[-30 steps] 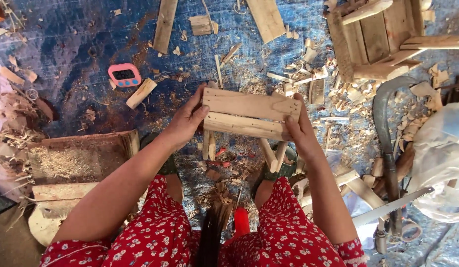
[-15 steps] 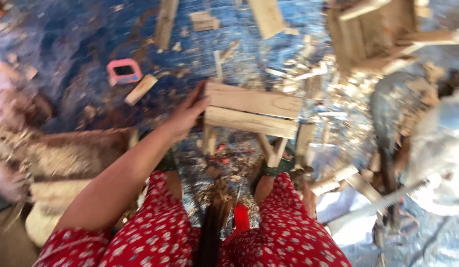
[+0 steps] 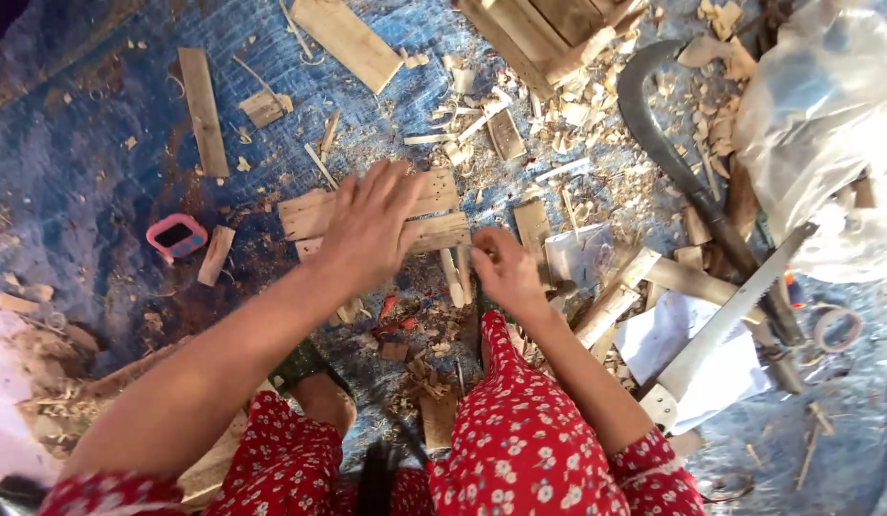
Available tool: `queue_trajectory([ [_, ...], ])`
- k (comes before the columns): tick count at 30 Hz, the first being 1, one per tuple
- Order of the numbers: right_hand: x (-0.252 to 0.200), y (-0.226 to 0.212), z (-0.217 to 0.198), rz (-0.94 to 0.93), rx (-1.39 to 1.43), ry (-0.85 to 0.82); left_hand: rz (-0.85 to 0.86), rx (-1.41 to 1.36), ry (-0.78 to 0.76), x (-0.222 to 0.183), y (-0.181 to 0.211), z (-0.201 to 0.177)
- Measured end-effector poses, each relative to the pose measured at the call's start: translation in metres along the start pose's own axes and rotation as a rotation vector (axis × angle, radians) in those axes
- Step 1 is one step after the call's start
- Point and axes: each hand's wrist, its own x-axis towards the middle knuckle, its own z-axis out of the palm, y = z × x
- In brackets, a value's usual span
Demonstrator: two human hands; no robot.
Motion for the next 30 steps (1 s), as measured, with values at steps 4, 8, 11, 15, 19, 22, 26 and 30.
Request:
queue_trajectory([
  [4, 0.011, -0.051, -0.005, 0.057, 0.02, 0.016, 0.046, 0.004, -0.05, 0.044, -0.019, 0.027],
  [8, 0.013, -0.063, -0.002, 0.111, 0.064, -0.051, 0.061, -0.182, 0.025, 0.051, -0.017, 0.015],
  [11, 0.014, -0.06, -0.001, 0.121, 0.049, -0.139, 0.013, -0.283, -0.018, 0.044, -0.012, -0.004],
  [15, 0.013, -0.061, 0.001, 0.128, 0.096, -0.182, -0.037, -0.383, -0.032, 0.042, -0.011, -0.008],
  [19, 0.015, -0.059, 0.005, 0.138, 0.102, -0.189, -0.051, -0.399, -0.046, 0.044, -0.019, 0.0],
  [22, 0.013, -0.046, 0.008, 0.14, 0.121, -0.216, -0.022, -0.363, -0.028, 0.043, -0.018, 0.0],
  [26, -0.006, -0.013, 0.002, 0.114, 0.242, -0.179, 0.076, -0.099, 0.066, 0.034, -0.012, -0.006],
  [30, -0.035, 0.01, -0.032, 0.201, 0.242, -0.047, 0.077, 0.051, 0.123, 0.024, -0.008, -0.006],
])
